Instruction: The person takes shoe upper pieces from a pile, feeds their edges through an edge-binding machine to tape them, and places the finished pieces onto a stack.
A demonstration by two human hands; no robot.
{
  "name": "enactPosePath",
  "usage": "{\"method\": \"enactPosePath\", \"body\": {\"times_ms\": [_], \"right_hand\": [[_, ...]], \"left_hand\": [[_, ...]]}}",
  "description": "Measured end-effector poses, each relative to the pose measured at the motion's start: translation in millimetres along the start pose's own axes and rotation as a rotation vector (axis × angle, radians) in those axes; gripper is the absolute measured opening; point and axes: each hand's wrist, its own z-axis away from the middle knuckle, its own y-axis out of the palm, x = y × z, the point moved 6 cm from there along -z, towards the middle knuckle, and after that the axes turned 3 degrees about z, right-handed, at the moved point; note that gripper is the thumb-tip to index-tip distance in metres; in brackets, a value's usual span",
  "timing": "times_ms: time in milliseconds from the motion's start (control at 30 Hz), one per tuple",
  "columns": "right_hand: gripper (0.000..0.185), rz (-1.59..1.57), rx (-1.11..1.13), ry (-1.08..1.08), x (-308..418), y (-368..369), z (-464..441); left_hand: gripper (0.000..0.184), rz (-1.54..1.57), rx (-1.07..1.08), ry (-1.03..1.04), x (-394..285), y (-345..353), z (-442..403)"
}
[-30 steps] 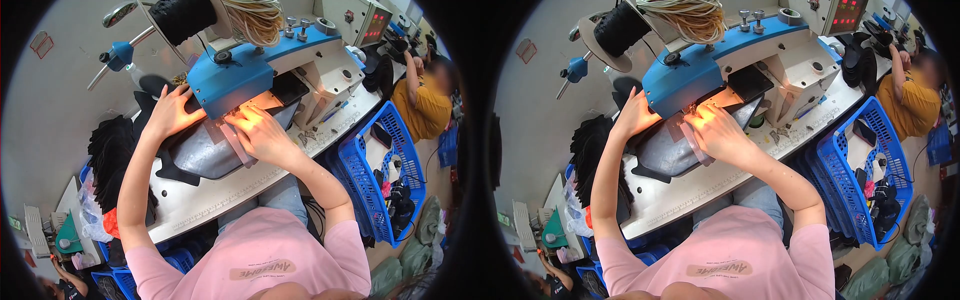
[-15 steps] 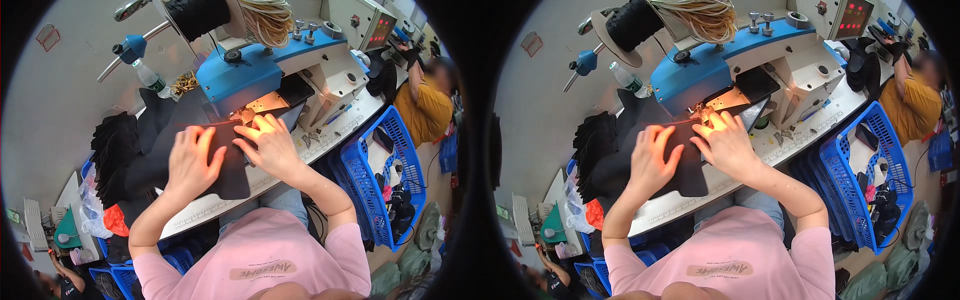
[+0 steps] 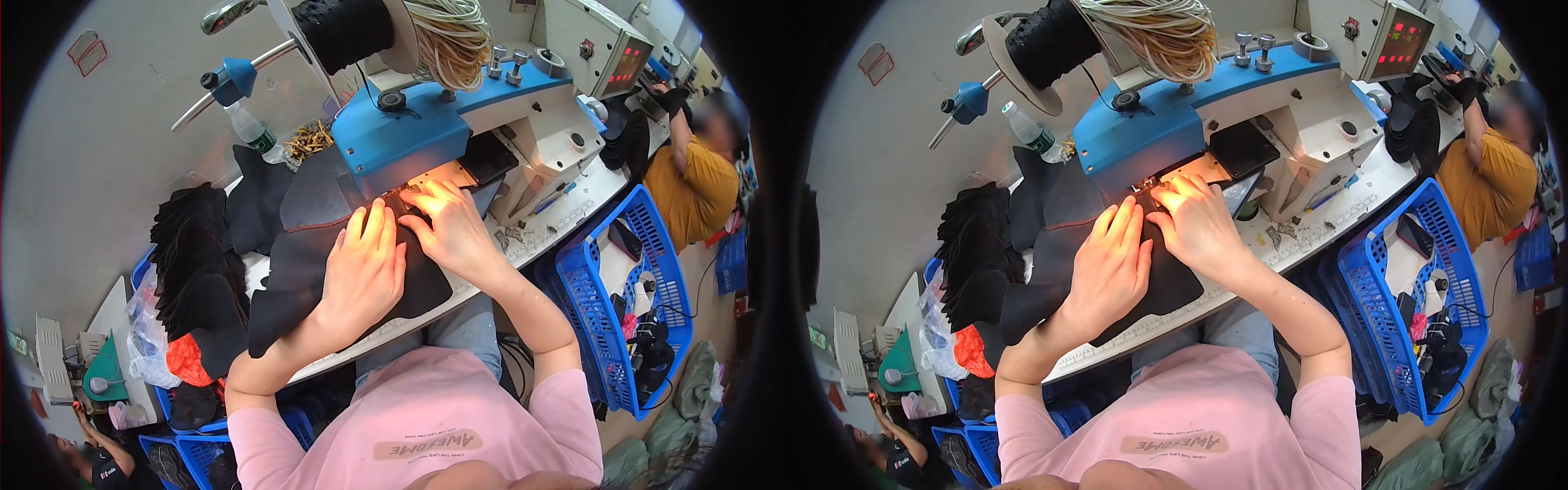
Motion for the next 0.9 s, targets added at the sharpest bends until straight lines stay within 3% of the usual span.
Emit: {"method": "enactPosePath", "body": {"times_ms": [100, 300, 400, 900], "right_hand": [[0.026, -0.075, -0.040, -0.035, -7, 2, -3], [0.027, -0.167, 0.075, 0.147, -10, 4, -7], [0.026, -0.132, -0.011, 0.094, -11, 7, -6], [0.027, -0.081, -0.012, 0.086, -8, 6, -5]], "left_hand": [[0.044, -0.006, -0.007, -0.007, 0, 1, -3], [0.044, -0.010, -0.023, -0.018, 0, 1, -5], [0.044, -0.022, -0.020, -0.041, -1, 1, -8], [0.044, 0.051, 0.022, 0.017, 7, 0, -13]]}}
